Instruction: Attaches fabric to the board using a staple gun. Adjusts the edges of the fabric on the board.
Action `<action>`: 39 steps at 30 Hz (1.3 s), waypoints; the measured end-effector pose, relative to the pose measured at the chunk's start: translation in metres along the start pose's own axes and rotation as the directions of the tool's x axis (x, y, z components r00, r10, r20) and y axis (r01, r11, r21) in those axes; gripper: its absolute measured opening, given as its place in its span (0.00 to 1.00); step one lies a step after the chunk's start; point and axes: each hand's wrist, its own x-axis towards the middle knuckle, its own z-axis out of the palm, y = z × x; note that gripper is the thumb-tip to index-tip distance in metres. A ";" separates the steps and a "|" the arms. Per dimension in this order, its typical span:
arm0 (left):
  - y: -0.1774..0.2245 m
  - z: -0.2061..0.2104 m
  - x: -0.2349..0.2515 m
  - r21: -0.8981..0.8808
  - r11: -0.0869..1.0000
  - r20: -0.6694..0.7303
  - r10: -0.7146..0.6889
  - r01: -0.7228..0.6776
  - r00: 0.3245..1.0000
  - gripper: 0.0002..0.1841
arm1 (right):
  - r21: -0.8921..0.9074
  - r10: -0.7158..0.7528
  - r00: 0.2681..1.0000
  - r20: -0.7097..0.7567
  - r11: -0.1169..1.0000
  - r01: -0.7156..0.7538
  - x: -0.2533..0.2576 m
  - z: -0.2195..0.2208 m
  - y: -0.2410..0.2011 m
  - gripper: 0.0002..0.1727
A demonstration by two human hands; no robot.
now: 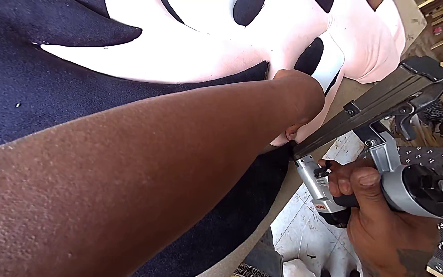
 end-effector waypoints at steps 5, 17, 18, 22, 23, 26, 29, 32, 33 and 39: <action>0.005 0.001 0.000 0.023 0.999 -0.007 -0.029 0.030 1.000 0.27 | 0.002 -0.007 1.000 0.005 1.000 0.007 -0.001 0.000 0.001 0.14; 0.004 -0.002 -0.002 0.023 1.000 0.046 -0.013 0.012 0.999 0.27 | -0.017 -0.019 0.999 -0.033 1.000 0.018 -0.002 0.001 0.002 0.15; 0.001 -0.001 -0.003 0.024 1.000 0.017 -0.011 0.011 1.000 0.26 | -0.023 -0.027 0.999 -0.030 0.999 0.026 -0.001 0.001 0.003 0.15; -0.006 0.000 -0.013 -0.004 1.000 -0.036 0.016 -0.016 0.999 0.22 | -0.048 -0.026 1.000 -0.017 0.999 0.025 0.001 -0.004 0.002 0.15; -0.008 0.000 -0.014 -0.007 1.000 -0.050 0.020 -0.021 0.999 0.23 | -0.052 -0.022 1.000 -0.014 0.998 0.021 0.003 -0.005 0.002 0.15; -0.009 -0.002 -0.018 -0.022 1.000 -0.025 0.009 -0.009 1.000 0.27 | -0.054 -0.018 1.000 0.001 0.998 0.019 0.007 -0.007 0.001 0.16; -0.012 0.001 -0.020 -0.069 0.997 -0.051 0.020 -0.023 0.998 0.23 | -0.085 0.002 1.000 0.021 0.996 0.000 0.008 -0.009 -0.003 0.17; -0.011 0.002 -0.023 -0.080 0.997 -0.070 0.010 -0.015 0.997 0.22 | -0.091 0.006 0.999 0.035 0.996 -0.002 0.008 -0.011 -0.004 0.17; -0.011 0.000 -0.023 -0.077 0.997 -0.061 -0.003 -0.002 0.998 0.22 | -0.087 0.004 0.999 0.038 0.996 -0.001 0.009 -0.012 -0.003 0.18; -0.003 -0.007 -0.020 0.041 0.997 0.084 -0.071 0.068 0.994 0.32 | -0.054 -0.016 0.999 0.029 0.998 0.018 0.006 -0.021 0.000 0.19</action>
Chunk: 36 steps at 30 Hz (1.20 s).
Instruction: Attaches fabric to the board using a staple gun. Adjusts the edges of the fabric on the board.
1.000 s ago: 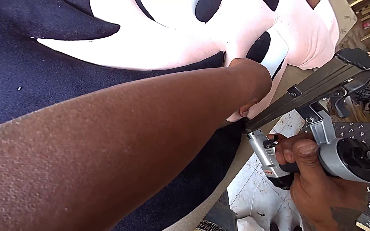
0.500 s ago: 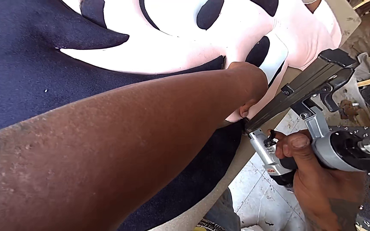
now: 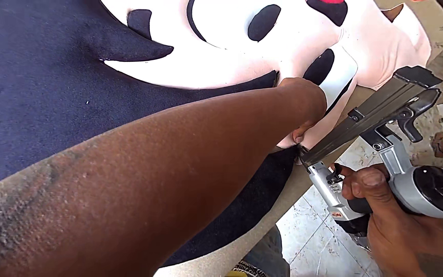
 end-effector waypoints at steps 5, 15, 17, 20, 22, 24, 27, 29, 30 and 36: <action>-0.013 0.011 -0.009 -0.046 0.996 -0.124 0.067 -0.073 0.990 0.33 | 0.032 -0.001 1.000 -0.014 0.999 0.002 -0.001 -0.002 0.004 0.17; -0.004 -0.037 -0.152 -0.184 0.981 -0.084 0.048 -0.063 0.995 0.23 | 0.016 0.015 1.000 -0.005 1.000 -0.015 0.000 0.000 0.001 0.17; -0.005 -0.036 -0.152 -0.189 0.980 -0.094 0.052 -0.069 0.994 0.23 | 0.023 0.011 1.000 -0.005 1.000 -0.011 0.001 0.000 0.002 0.16; -0.009 -0.032 -0.155 -0.207 0.973 -0.116 0.083 -0.106 0.990 0.23 | 0.039 -0.003 1.000 -0.001 0.999 0.003 0.002 0.000 0.004 0.16; -0.014 -0.027 -0.156 -0.221 0.961 -0.138 0.137 -0.166 0.981 0.21 | 0.049 0.003 1.000 0.003 0.999 -0.003 0.002 0.000 0.002 0.15; -0.019 -0.022 -0.157 -0.250 0.943 -0.154 0.184 -0.218 0.971 0.18 | 0.053 0.007 1.000 0.003 0.999 -0.007 0.003 -0.001 0.002 0.16; -0.023 -0.015 -0.157 -0.287 0.926 -0.189 0.198 -0.247 0.962 0.15 | 0.033 0.005 1.000 0.007 0.999 -0.005 0.003 -0.001 0.002 0.17; -0.023 -0.011 -0.157 -0.296 0.919 -0.212 0.202 -0.260 0.956 0.13 | 0.023 0.007 1.000 0.006 1.000 -0.007 0.003 -0.002 0.003 0.18; -0.023 -0.010 -0.158 -0.299 0.917 -0.224 0.202 -0.264 0.954 0.12 | 0.033 0.007 1.000 0.003 0.999 -0.007 0.003 -0.002 0.003 0.18; -0.023 0.022 -0.174 -0.338 0.886 -0.460 0.139 -0.317 0.877 0.07 | 0.121 0.034 0.999 -0.008 0.992 -0.033 -0.003 -0.017 0.007 0.13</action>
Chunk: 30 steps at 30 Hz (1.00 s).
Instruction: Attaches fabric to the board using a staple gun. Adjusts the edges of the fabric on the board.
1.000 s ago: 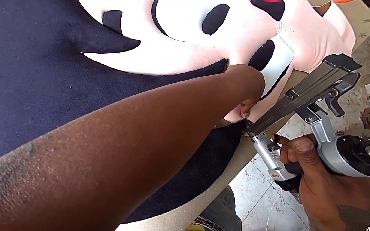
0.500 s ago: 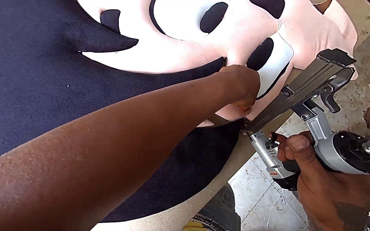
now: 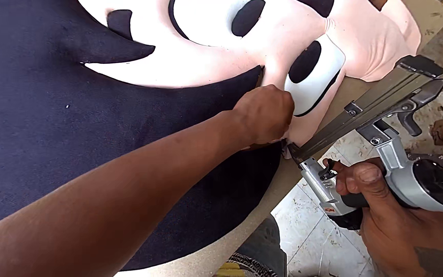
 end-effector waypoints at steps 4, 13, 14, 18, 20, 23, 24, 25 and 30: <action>-0.008 0.033 -0.025 -0.059 0.994 -0.339 0.067 -0.093 0.938 0.07 | 0.001 0.016 0.999 -0.038 1.000 -0.016 -0.012 -0.018 0.002 0.13; 0.001 0.032 -0.025 -0.029 0.999 -0.341 -0.024 0.016 0.940 0.09 | -0.012 0.053 0.983 -0.176 0.998 -0.056 -0.055 -0.042 0.024 0.15; 0.003 0.027 -0.023 -0.035 0.998 -0.300 -0.055 0.047 0.953 0.10 | 0.019 0.064 0.980 -0.191 0.998 -0.062 -0.059 -0.043 0.024 0.14; 0.009 0.011 -0.014 0.016 0.990 -0.165 -0.132 0.137 0.977 0.08 | 0.111 0.057 0.976 -0.212 0.993 -0.034 -0.068 -0.041 0.030 0.13; 0.012 0.006 -0.012 0.037 0.988 -0.120 -0.145 0.151 0.982 0.07 | 0.136 0.042 0.976 -0.215 0.991 -0.012 -0.069 -0.037 0.034 0.13; 0.015 0.004 -0.010 0.049 0.985 -0.087 -0.159 0.164 0.983 0.07 | 0.174 0.037 0.974 -0.224 0.985 0.003 -0.070 -0.033 0.039 0.13; 0.015 0.004 -0.010 0.052 0.985 -0.078 -0.162 0.167 0.984 0.07 | 0.188 0.027 0.973 -0.229 0.982 0.017 -0.070 -0.032 0.040 0.13; 0.015 0.003 -0.010 0.058 0.984 -0.069 -0.165 0.169 0.984 0.08 | 0.190 0.007 0.973 -0.230 0.981 0.038 -0.070 -0.031 0.041 0.12; 0.023 0.002 -0.006 0.109 0.969 -0.039 -0.217 0.220 0.975 0.09 | 0.212 -0.012 0.968 -0.251 0.975 0.067 -0.069 -0.035 0.045 0.11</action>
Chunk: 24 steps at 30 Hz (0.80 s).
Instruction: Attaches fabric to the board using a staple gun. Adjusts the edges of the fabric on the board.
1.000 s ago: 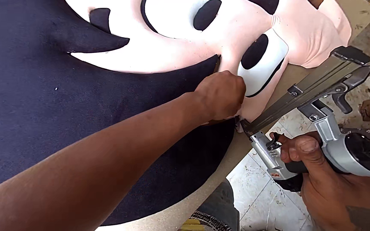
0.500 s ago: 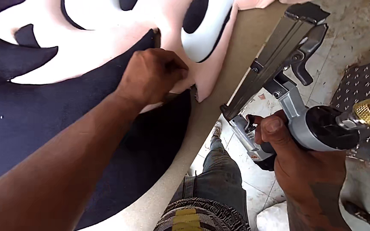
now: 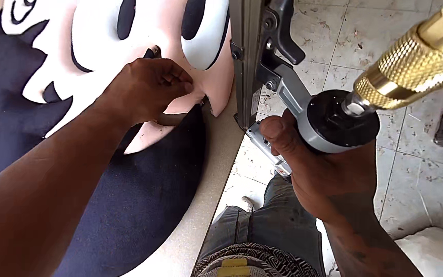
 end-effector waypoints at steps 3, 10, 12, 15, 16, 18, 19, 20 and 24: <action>0.001 -0.001 0.000 0.021 1.000 0.015 0.007 -0.008 1.000 0.09 | 0.002 0.001 1.000 -0.016 1.000 -0.001 0.000 -0.002 0.002 0.11; 0.008 -0.007 0.000 0.073 0.995 0.055 0.057 -0.061 0.997 0.07 | -0.053 -0.029 0.999 -0.026 0.998 0.028 -0.001 -0.004 0.003 0.11; 0.010 -0.012 0.004 0.121 0.990 0.094 0.060 -0.071 0.994 0.07 | -0.033 -0.021 0.999 -0.026 0.999 0.020 -0.001 -0.005 0.003 0.11; 0.011 -0.019 0.016 0.148 0.986 0.160 0.049 -0.073 0.986 0.07 | -0.008 -0.001 1.000 -0.024 1.000 0.001 -0.001 -0.005 0.002 0.10; 0.014 -0.021 0.020 0.151 0.987 0.190 0.022 -0.052 0.981 0.07 | -0.011 -0.003 1.000 -0.023 1.000 0.002 -0.001 -0.005 0.002 0.10; 0.019 -0.024 0.027 0.119 0.992 0.243 -0.061 0.032 0.968 0.08 | -0.018 -0.014 1.000 -0.022 1.000 0.014 -0.001 -0.005 0.003 0.11; 0.021 -0.025 0.031 0.105 0.992 0.269 -0.092 0.066 0.959 0.09 | -0.025 -0.019 1.000 -0.018 1.000 0.018 0.000 -0.005 0.003 0.12; 0.022 -0.026 0.034 0.096 0.992 0.291 -0.111 0.086 0.950 0.10 | -0.024 -0.018 1.000 -0.016 1.000 0.017 0.000 -0.006 0.003 0.12; 0.027 -0.025 0.049 0.116 0.984 0.385 -0.169 0.134 0.907 0.12 | -0.013 -0.012 1.000 0.012 1.000 0.012 0.004 -0.006 0.004 0.12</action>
